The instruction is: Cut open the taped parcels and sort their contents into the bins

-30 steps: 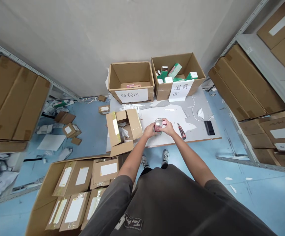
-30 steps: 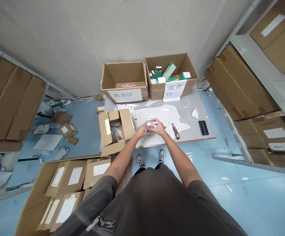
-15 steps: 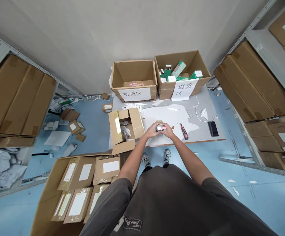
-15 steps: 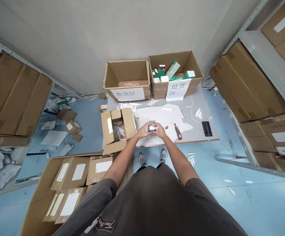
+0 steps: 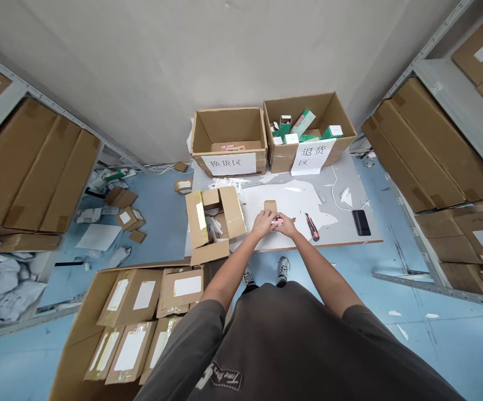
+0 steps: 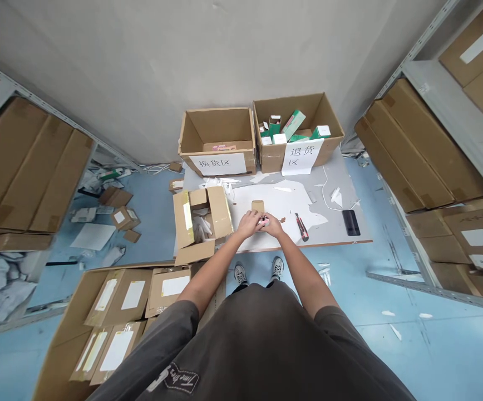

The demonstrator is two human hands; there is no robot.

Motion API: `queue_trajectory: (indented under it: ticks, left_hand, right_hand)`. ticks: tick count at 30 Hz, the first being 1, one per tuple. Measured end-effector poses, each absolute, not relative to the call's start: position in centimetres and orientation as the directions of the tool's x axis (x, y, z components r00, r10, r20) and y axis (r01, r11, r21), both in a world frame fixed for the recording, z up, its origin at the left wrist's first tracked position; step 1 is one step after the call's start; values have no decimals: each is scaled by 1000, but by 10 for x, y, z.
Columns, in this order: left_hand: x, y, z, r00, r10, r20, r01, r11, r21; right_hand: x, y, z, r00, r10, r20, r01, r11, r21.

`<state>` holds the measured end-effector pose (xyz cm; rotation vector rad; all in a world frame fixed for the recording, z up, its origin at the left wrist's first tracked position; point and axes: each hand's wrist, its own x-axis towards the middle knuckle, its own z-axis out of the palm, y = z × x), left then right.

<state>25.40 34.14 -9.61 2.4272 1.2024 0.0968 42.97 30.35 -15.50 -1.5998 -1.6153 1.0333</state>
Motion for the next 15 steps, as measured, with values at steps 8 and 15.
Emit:
queue_trajectory:
  ticks: [8, 15]
  left_hand:
    - [243, 339, -106, 748, 662, -37, 646, -715, 269]
    - [233, 345, -100, 740, 671, -47, 623, -658, 422]
  right_hand:
    - [435, 305, -148, -104, 991, -86, 596, -7, -803]
    - [435, 303, -154, -119, 991, -55, 542, 18, -840]
